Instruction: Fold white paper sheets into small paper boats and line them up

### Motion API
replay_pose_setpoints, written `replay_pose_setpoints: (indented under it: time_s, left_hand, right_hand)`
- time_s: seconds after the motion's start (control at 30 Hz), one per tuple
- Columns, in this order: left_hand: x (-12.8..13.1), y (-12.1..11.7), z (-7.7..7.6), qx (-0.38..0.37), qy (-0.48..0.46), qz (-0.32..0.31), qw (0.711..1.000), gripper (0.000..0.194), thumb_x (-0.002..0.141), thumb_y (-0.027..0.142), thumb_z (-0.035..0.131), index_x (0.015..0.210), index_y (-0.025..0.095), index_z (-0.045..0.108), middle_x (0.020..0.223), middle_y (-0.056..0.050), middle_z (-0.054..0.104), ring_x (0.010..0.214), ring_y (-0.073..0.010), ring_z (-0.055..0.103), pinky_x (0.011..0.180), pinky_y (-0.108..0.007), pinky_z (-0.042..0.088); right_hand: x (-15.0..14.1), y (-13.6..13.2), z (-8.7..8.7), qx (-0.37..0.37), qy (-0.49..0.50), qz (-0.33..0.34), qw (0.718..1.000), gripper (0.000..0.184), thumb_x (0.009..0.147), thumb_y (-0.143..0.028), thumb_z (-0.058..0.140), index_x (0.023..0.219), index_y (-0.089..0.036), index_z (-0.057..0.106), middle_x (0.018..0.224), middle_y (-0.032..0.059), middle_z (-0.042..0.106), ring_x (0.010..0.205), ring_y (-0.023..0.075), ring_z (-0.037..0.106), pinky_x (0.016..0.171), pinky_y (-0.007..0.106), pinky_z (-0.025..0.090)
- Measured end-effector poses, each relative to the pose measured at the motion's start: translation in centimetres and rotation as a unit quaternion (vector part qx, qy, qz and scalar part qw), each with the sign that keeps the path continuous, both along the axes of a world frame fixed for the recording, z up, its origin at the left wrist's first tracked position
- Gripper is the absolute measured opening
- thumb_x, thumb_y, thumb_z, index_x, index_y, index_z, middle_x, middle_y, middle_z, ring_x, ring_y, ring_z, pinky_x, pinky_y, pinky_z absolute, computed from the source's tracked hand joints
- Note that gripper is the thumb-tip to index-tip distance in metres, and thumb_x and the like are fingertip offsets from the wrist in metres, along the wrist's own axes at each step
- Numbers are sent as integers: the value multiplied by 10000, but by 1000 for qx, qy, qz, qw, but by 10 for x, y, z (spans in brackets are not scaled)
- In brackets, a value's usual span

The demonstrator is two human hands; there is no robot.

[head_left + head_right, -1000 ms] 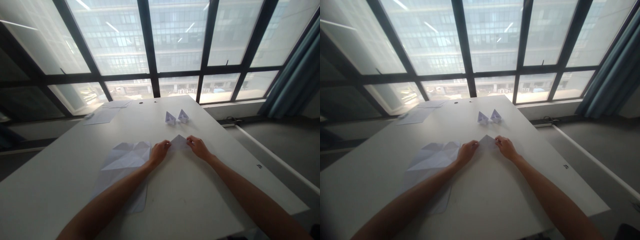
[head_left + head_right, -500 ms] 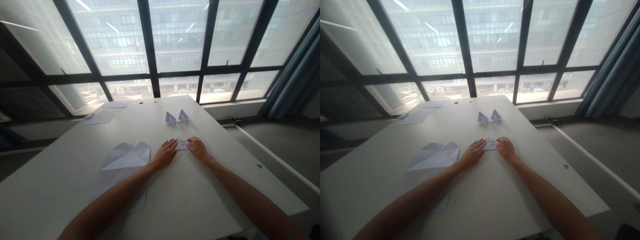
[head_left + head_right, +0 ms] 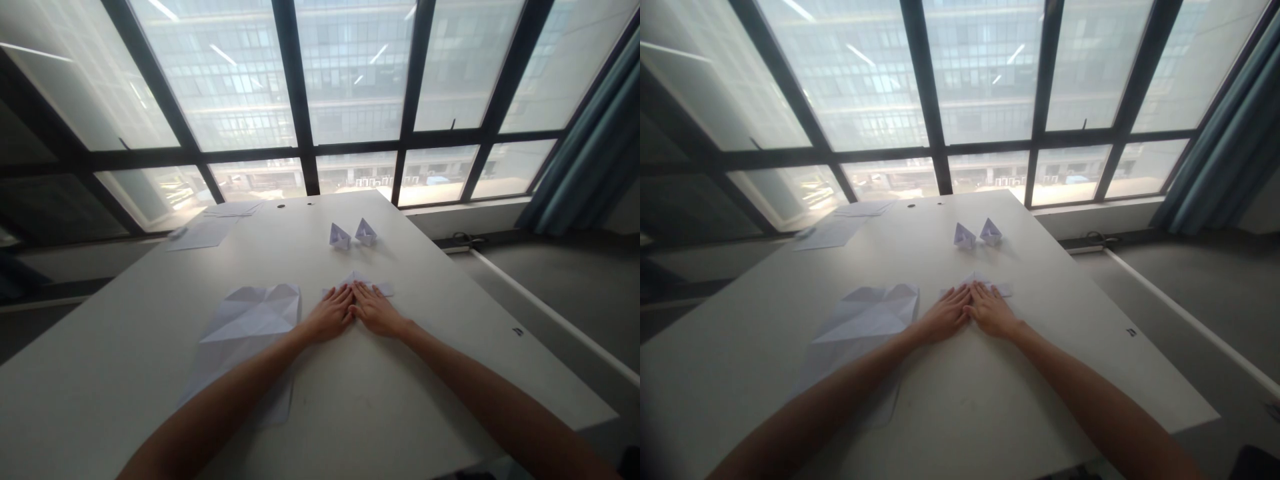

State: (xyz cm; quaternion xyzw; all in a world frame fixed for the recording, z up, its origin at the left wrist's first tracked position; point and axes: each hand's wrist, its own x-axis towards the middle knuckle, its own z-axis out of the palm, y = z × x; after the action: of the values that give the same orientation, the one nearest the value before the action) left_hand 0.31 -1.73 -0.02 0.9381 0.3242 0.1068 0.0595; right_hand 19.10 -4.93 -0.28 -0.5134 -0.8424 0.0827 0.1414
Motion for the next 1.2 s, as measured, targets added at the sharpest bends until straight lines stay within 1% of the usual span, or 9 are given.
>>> replay_pose_setpoints:
  time_s: [0.1, 0.2, 0.37, 0.47, 0.57, 0.67, 0.83, 1.03, 1.2]
  left_hand:
    - [0, 0, -1, 3, 13, 20, 1000, 633, 1015, 487, 254, 1552, 159, 175, 1600, -111, 193, 1485, -266, 123, 1188, -448, 150]
    - [-1, 1, -2, 8, 23, 52, 998, 691, 998, 563, 251, 1524, 116, 256, 1589, -156, 209, 1479, -311, 116, 1179, -476, 160]
    - [-7, 6, -6, 10, 29, 115, 993, 780, 977, 614, 252, 1499, 33, 269, 1563, -242, 214, 1469, -341, 145, 1160, -499, 204]
    - [-8, 7, -6, 8, 49, 153, 987, 771, 989, 586, 215, 1488, 1, 275, 1561, -252, 208, 1472, -336, 140, 1165, -504, 180]
    - [-7, 6, -5, 10, 60, 168, 984, 744, 1000, 552, 194, 1488, -4, 276, 1568, -235, 206, 1475, -320, 139, 1174, -491, 158]
    - [-7, 6, -4, 11, 57, 170, 984, 704, 1006, 521, 208, 1487, 13, 289, 1566, -223, 229, 1474, -310, 160, 1174, -480, 164]
    - [-7, 6, -6, 7, 25, 172, 985, 635, 1010, 471, 251, 1478, 49, 327, 1559, -206, 265, 1467, -298, 201, 1168, -474, 193]
    - [-8, 10, -7, -14, -31, 181, 983, 531, 1005, 381, 342, 1448, 93, 391, 1546, -178, 321, 1449, -284, 264, 1165, -466, 222]
    - [-10, 12, -6, -18, -74, 189, 979, 443, 985, 318, 419, 1384, 139, 486, 1487, -152, 434, 1401, -278, 361, 1154, -443, 261]
  right_hand:
    - [5, 1, -1, -9, -18, -30, 999, 717, 998, -555, 196, 1525, -72, 248, 1585, 183, 197, 1482, 268, 139, 1184, 496, 112]
    - [11, 2, -1, -22, -26, -76, 997, 737, 991, -569, 209, 1517, -56, 263, 1584, 197, 189, 1483, 281, 131, 1183, 507, 100]
    - [24, 9, -5, -36, -25, -165, 985, 737, 986, -571, 213, 1524, -67, 246, 1596, 186, 152, 1485, 288, 107, 1175, 537, 89]
    - [30, 13, -8, -45, -29, -197, 979, 713, 997, -524, 193, 1523, -44, 231, 1598, 183, 144, 1487, 277, 104, 1177, 525, 83]
    - [32, 16, -11, -42, -34, -209, 976, 680, 1003, -470, 193, 1517, -27, 238, 1597, 181, 159, 1485, 270, 116, 1181, 502, 82]
    - [32, 17, -13, -33, -35, -210, 977, 631, 1002, -418, 223, 1515, -52, 265, 1593, 173, 189, 1483, 269, 129, 1178, 498, 85]
    - [32, 19, -13, -14, -25, -212, 977, 563, 984, -354, 317, 1484, -98, 349, 1570, 168, 278, 1465, 270, 202, 1161, 502, 145]
    - [35, 22, -10, 21, 12, -221, 975, 448, 933, -356, 472, 1318, -139, 550, 1482, 168, 437, 1393, 282, 344, 1123, 461, 250]
    - [37, 22, -7, 59, 61, -212, 974, 297, 870, -299, 577, 1129, -166, 634, 1349, 148, 556, 1282, 275, 457, 1075, 403, 304]
